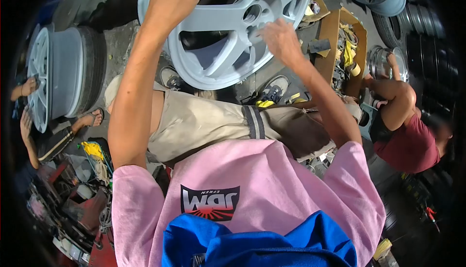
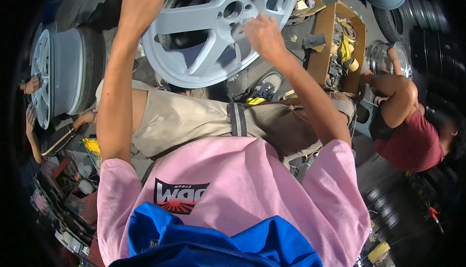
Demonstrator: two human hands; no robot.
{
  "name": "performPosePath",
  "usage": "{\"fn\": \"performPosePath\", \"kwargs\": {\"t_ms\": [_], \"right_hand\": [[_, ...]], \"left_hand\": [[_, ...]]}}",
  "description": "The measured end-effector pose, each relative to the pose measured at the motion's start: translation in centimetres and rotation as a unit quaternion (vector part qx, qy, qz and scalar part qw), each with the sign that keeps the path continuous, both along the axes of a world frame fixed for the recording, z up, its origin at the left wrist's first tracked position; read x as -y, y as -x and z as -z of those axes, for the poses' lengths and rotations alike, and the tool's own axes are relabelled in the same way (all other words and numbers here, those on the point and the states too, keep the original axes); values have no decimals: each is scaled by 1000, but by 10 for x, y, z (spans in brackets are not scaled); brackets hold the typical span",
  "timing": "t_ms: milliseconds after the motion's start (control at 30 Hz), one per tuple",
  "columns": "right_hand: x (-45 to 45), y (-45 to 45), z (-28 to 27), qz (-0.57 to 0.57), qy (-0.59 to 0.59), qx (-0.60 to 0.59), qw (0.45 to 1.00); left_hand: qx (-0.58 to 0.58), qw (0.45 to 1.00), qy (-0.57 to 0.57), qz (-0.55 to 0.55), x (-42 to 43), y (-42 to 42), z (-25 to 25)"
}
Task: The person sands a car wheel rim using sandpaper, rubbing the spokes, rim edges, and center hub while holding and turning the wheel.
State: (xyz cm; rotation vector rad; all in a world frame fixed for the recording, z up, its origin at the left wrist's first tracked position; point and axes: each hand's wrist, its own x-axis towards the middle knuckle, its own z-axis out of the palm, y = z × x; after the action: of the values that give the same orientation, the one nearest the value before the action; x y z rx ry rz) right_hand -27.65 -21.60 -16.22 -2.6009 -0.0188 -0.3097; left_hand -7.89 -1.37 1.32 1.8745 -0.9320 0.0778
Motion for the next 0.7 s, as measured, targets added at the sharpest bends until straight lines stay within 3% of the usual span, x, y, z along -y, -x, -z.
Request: {"fn": "performPosePath", "kwargs": {"t_ms": [67,133,200,267,333,367,467,500,533,633,700], "right_hand": [[13,-4,1,-6,222,38,974],[-14,-1,-3,10,206,31,978],[-39,5,-9,41,-75,4,996],[-21,8,-12,21,-34,17,999],[6,6,-14,-29,238,6,971],[12,6,-15,-35,262,15,964],[-14,7,5,-12,170,5,985],[-30,7,-16,1,47,-52,998],[-25,4,-19,3,44,-51,998],[0,6,-11,-32,266,-26,963],[1,7,-9,-37,269,-36,962]], "left_hand": [[-54,998,-10,4,-3,2,-5],[-9,1000,0,-6,-2,-2,3],[35,999,9,-13,-1,-5,6],[18,1000,-7,-14,-1,-3,4],[25,1000,-10,-6,1,-5,3],[24,1000,-7,-9,1,-5,4],[35,999,14,-18,0,-8,11],[27,999,-3,-19,-1,-7,7],[18,999,-24,-18,-1,-6,4],[-17,1000,-11,-14,3,3,-7],[-16,1000,7,-3,4,-1,1]]}}
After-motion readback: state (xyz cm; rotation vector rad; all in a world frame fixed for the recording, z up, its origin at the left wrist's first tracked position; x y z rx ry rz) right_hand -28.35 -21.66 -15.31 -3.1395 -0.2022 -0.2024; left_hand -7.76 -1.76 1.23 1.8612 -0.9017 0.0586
